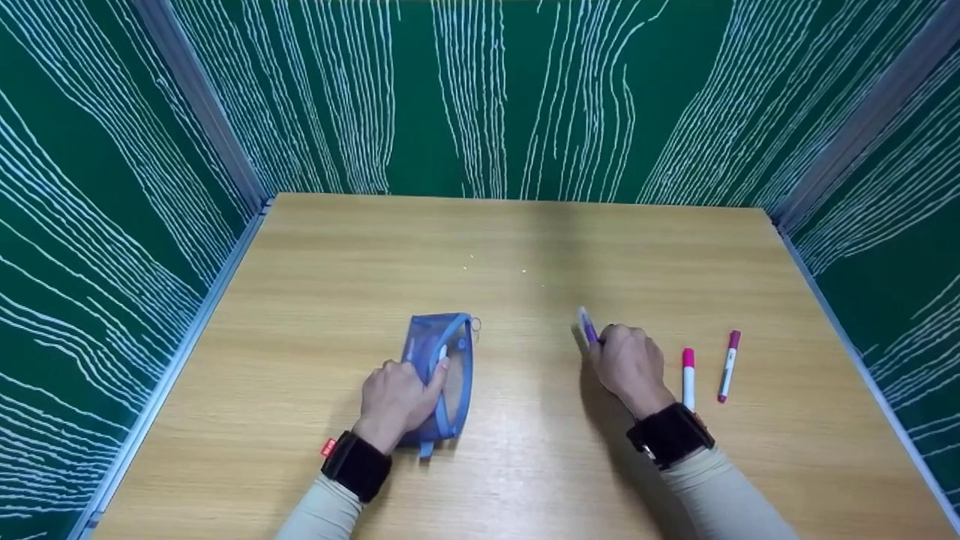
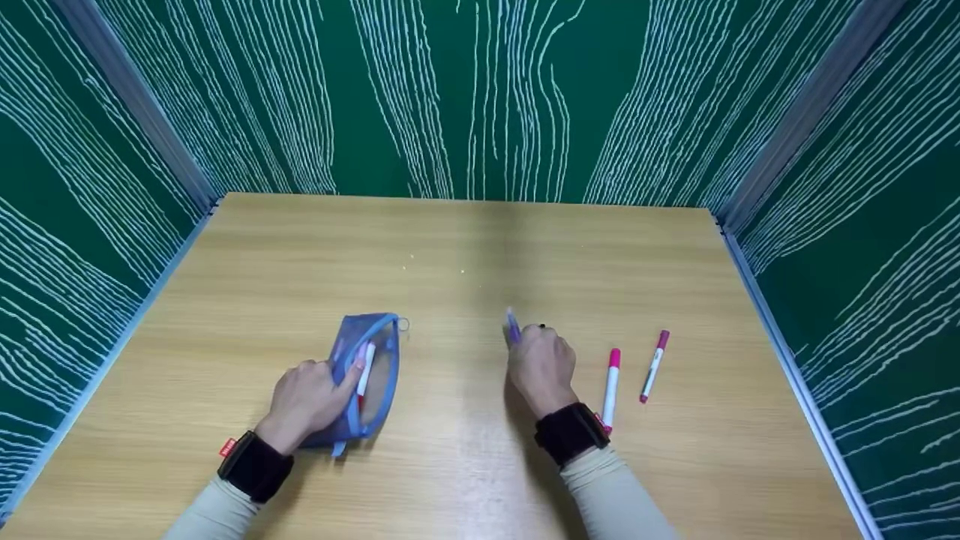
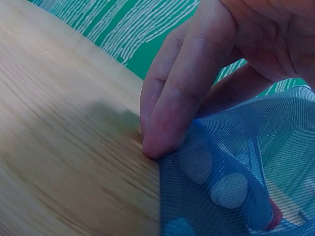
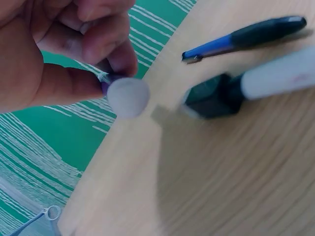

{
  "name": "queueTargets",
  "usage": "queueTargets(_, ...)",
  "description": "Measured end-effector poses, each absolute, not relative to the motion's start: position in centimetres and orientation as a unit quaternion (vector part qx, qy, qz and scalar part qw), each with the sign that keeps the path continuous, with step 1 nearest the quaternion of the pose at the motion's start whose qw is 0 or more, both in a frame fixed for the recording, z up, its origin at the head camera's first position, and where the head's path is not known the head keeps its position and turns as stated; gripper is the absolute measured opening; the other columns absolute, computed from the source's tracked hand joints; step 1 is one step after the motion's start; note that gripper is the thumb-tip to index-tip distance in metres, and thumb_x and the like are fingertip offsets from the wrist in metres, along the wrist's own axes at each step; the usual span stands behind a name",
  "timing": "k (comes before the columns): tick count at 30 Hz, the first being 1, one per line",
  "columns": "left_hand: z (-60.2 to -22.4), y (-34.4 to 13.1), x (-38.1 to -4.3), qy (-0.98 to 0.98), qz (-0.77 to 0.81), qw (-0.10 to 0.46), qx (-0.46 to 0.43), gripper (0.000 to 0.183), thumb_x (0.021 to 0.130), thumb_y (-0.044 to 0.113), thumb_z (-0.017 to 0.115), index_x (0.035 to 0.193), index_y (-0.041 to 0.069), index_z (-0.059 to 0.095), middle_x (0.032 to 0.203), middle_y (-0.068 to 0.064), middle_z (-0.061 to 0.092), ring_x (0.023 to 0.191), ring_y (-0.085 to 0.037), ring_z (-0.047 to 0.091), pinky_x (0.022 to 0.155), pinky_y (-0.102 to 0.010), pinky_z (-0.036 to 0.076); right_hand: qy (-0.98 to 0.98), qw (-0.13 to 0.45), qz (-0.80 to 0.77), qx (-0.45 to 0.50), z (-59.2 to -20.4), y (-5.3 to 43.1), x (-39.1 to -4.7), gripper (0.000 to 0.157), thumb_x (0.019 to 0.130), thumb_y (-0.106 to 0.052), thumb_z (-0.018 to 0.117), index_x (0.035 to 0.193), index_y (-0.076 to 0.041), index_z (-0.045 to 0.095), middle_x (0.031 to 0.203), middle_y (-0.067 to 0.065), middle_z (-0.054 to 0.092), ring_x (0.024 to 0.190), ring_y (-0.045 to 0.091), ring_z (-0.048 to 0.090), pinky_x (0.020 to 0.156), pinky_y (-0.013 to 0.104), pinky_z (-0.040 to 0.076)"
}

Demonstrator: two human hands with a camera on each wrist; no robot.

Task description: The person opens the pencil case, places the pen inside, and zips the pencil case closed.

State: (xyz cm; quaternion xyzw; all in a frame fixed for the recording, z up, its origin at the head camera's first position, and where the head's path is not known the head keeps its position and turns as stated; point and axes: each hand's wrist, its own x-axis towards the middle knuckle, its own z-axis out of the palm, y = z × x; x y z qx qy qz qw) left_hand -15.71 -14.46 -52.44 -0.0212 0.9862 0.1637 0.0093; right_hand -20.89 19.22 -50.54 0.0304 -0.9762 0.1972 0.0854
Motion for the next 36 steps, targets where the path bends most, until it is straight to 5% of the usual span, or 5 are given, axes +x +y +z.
queueTargets(8,-52.5,-14.4,-15.7,0.987,0.161,-0.009,-0.021,0.075,0.1,0.07,0.037,0.067,0.005,0.058,0.075,-0.014,0.059,0.065,-0.028,0.058,0.06,-0.043,0.049,-0.96,0.059,0.273,0.032,-50.2,17.3,-20.3,0.028,0.096,-0.026,0.071,0.076,-0.008,0.076,0.061,0.002,0.067,0.046,0.017,0.059,0.048,0.037,0.048)
queueTargets(16,-52.4,-14.4,-15.6,0.986,0.164,-0.006,-0.021,0.075,0.1,0.069,0.038,0.068,0.004,0.059,0.076,-0.014,0.059,0.066,-0.028,0.057,0.061,-0.044,0.048,-0.941,0.038,0.334,0.038,-50.5,15.2,-20.2,0.013,0.092,-0.014,0.073,0.085,-0.005,0.079,0.067,0.003,0.071,0.05,0.012,0.062,0.046,0.028,0.05)
queueTargets(36,-52.6,-14.5,-15.6,0.986,0.167,-0.019,-0.019,0.072,0.1,0.068,0.039,0.061,0.009,0.054,0.073,-0.013,0.058,0.063,-0.028,0.057,0.059,-0.044,0.048,-0.871,-0.107,0.479,-0.028,-50.7,9.1,-18.8,0.004,0.093,-0.01,0.074,0.091,-0.006,0.076,0.079,0.004,0.072,0.067,0.019,0.065,0.057,0.028,0.054)
